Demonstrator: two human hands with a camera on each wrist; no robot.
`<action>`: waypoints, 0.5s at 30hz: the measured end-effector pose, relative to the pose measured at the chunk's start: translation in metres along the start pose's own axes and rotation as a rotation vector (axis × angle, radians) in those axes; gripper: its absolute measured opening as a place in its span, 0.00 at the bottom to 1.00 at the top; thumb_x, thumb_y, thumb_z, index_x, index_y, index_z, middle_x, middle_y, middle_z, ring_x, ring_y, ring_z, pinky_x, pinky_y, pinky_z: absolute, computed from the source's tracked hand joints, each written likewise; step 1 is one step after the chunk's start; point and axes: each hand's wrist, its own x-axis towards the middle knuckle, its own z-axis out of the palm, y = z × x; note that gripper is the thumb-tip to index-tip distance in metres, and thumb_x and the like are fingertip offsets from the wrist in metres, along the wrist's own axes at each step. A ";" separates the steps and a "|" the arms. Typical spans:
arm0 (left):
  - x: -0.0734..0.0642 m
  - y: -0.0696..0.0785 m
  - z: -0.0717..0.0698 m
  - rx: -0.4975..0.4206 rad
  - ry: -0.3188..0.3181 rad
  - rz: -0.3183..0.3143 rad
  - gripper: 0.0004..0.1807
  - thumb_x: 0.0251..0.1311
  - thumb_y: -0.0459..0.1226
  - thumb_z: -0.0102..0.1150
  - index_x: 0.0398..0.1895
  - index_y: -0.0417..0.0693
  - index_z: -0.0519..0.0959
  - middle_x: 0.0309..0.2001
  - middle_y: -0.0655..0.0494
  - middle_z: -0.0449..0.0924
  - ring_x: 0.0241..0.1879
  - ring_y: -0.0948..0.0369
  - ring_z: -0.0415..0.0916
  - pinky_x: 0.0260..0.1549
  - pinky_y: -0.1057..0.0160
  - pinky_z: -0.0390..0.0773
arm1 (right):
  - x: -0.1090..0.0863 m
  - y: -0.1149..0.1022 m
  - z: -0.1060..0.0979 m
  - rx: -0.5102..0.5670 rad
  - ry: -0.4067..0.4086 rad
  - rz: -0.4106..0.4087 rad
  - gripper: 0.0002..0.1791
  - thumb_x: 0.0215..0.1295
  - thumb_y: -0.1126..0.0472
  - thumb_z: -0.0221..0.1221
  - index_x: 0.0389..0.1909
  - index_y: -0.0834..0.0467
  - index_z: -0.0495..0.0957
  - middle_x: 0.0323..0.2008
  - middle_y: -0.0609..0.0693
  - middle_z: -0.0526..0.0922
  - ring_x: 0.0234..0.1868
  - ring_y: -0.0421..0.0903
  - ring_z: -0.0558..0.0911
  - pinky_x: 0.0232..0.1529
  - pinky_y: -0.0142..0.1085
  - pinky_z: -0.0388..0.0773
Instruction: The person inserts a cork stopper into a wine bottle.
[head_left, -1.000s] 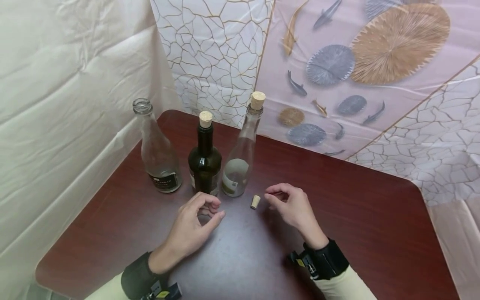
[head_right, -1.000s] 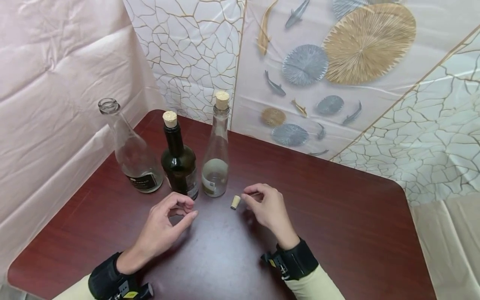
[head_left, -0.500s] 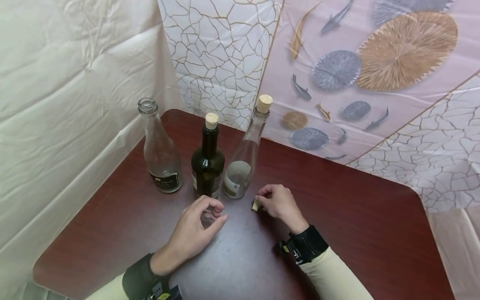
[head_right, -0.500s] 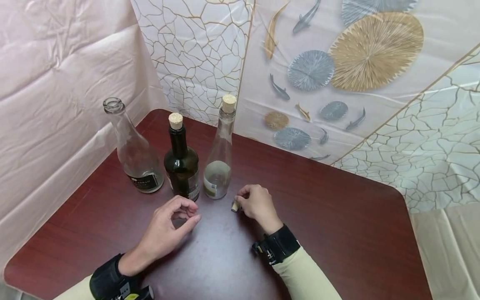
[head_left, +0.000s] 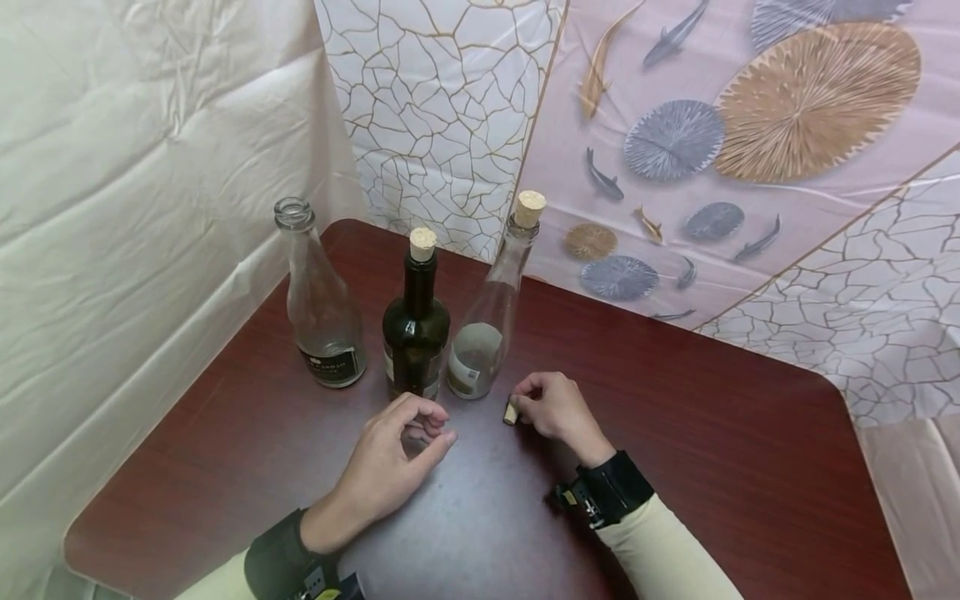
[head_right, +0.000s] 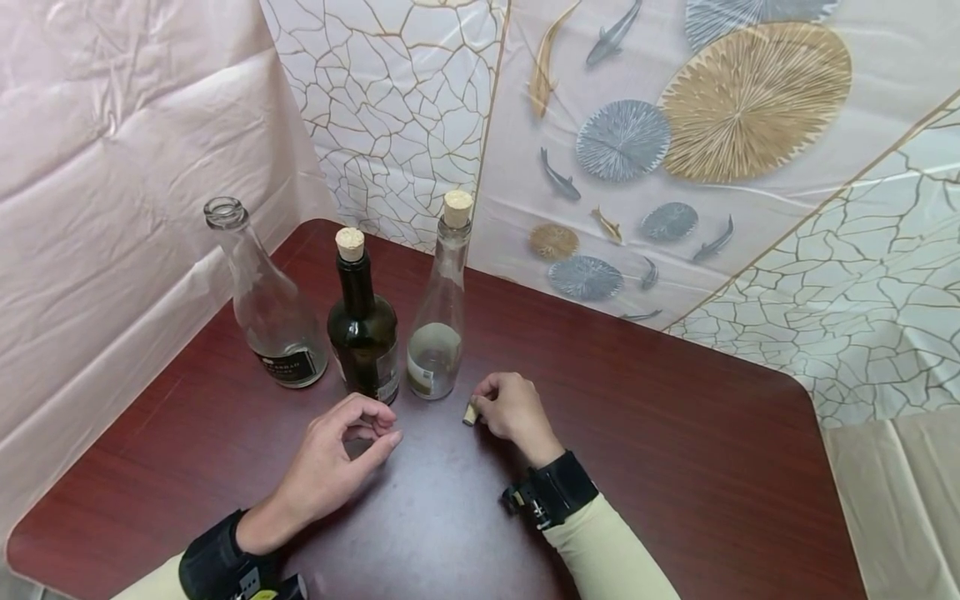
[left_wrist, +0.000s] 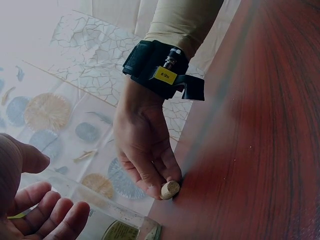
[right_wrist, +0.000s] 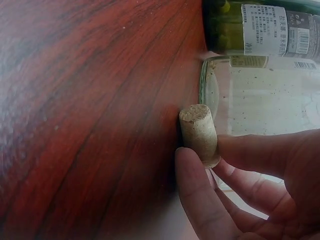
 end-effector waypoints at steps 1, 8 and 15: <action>0.001 0.004 -0.001 -0.001 0.000 -0.001 0.12 0.50 0.27 0.69 0.36 0.42 0.78 0.34 0.47 0.79 0.32 0.56 0.81 0.32 0.56 0.85 | 0.000 0.000 -0.001 0.000 -0.001 0.000 0.04 0.62 0.59 0.64 0.29 0.52 0.84 0.21 0.47 0.85 0.22 0.41 0.81 0.21 0.34 0.74; 0.001 0.006 -0.002 0.006 0.000 0.001 0.11 0.52 0.28 0.69 0.36 0.45 0.78 0.34 0.48 0.79 0.32 0.56 0.81 0.32 0.57 0.85 | -0.001 0.001 -0.002 0.014 0.013 -0.012 0.03 0.62 0.59 0.64 0.30 0.53 0.84 0.21 0.47 0.85 0.23 0.40 0.81 0.23 0.34 0.75; -0.001 -0.009 0.006 -0.011 -0.011 -0.014 0.11 0.53 0.30 0.69 0.37 0.47 0.77 0.35 0.49 0.79 0.33 0.60 0.80 0.32 0.59 0.85 | -0.013 0.001 -0.008 0.090 0.073 -0.070 0.02 0.62 0.58 0.64 0.32 0.52 0.84 0.22 0.47 0.85 0.25 0.40 0.83 0.24 0.36 0.77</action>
